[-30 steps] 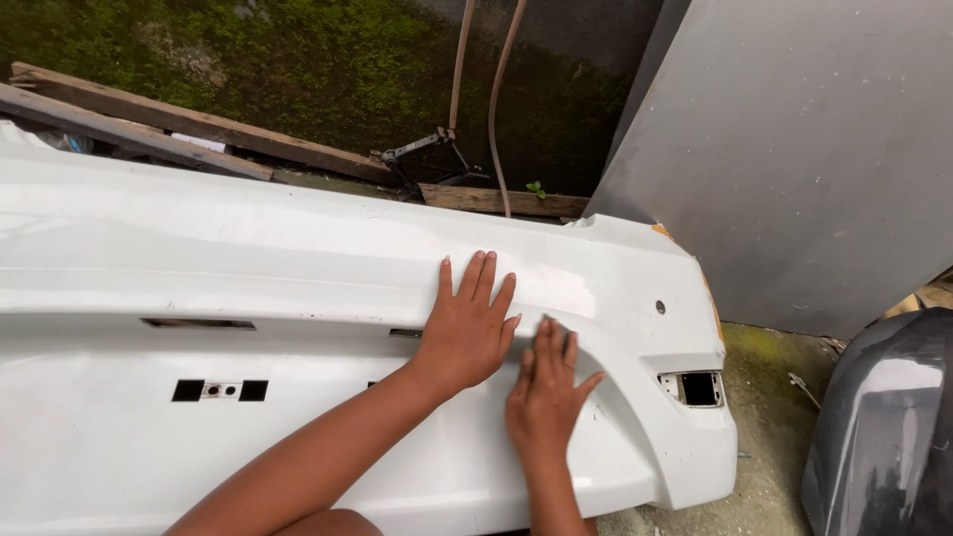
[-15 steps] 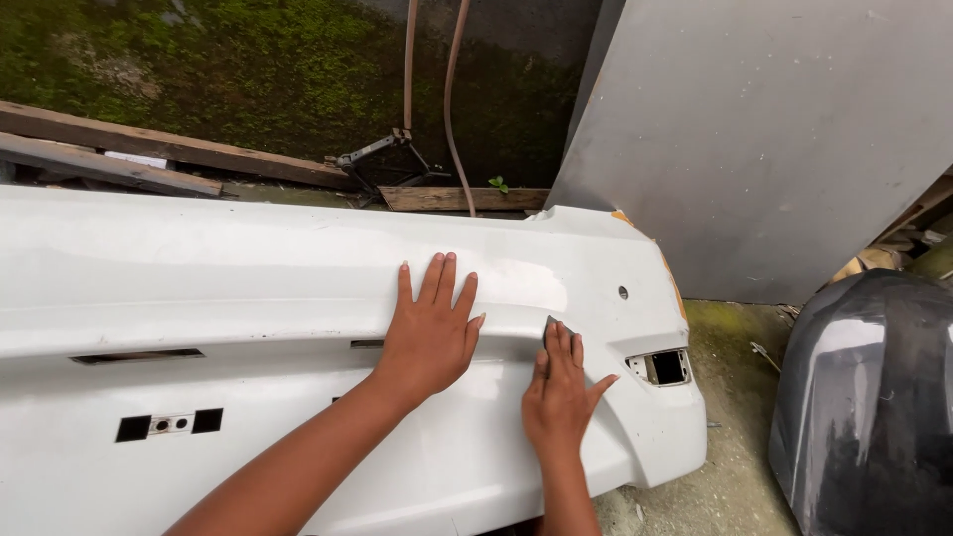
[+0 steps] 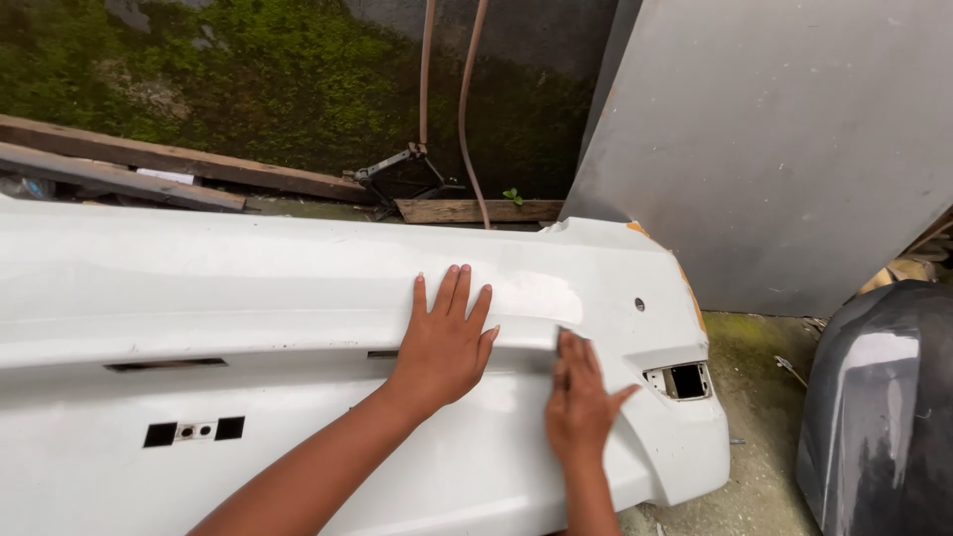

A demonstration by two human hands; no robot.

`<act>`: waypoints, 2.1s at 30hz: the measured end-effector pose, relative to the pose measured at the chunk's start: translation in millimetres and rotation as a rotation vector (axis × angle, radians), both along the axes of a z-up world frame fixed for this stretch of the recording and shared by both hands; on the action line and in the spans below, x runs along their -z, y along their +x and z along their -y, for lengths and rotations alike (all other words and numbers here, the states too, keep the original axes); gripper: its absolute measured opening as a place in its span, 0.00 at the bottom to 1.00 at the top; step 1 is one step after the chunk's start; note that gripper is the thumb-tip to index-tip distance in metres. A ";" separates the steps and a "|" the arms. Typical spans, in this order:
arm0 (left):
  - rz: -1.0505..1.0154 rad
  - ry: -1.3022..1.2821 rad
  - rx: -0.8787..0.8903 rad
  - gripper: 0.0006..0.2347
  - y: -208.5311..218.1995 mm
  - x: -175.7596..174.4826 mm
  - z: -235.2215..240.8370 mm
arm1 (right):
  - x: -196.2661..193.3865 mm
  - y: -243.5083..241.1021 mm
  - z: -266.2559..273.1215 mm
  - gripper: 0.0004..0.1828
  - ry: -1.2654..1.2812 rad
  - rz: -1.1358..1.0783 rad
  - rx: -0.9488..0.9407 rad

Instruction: The person uses a sanding block to smooth the surface of a white car bumper. They work methodically across the bumper's contours, occasionally pausing to inspect the sandpaper. Another person is visible in the background sanding a black car part.

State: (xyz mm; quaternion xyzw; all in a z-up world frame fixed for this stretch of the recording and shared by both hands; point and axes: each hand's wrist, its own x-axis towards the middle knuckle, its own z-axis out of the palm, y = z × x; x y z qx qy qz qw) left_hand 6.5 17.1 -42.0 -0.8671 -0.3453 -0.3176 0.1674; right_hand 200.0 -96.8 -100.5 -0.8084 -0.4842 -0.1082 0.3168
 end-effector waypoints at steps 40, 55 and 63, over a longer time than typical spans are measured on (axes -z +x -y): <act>-0.268 -0.504 0.012 0.26 -5.9 -53.8 21.5 | -109.5 -28.4 -33.3 0.29 -0.354 -0.173 -0.098; -0.068 0.027 -0.053 0.24 4.8 3.3 -2.9 | -106.2 36.8 -113.2 0.31 -0.391 -0.190 -0.096; -0.103 -0.005 -0.067 0.25 6.5 3.6 -5.1 | -111.6 15.4 -94.5 0.30 -0.288 -0.185 -0.260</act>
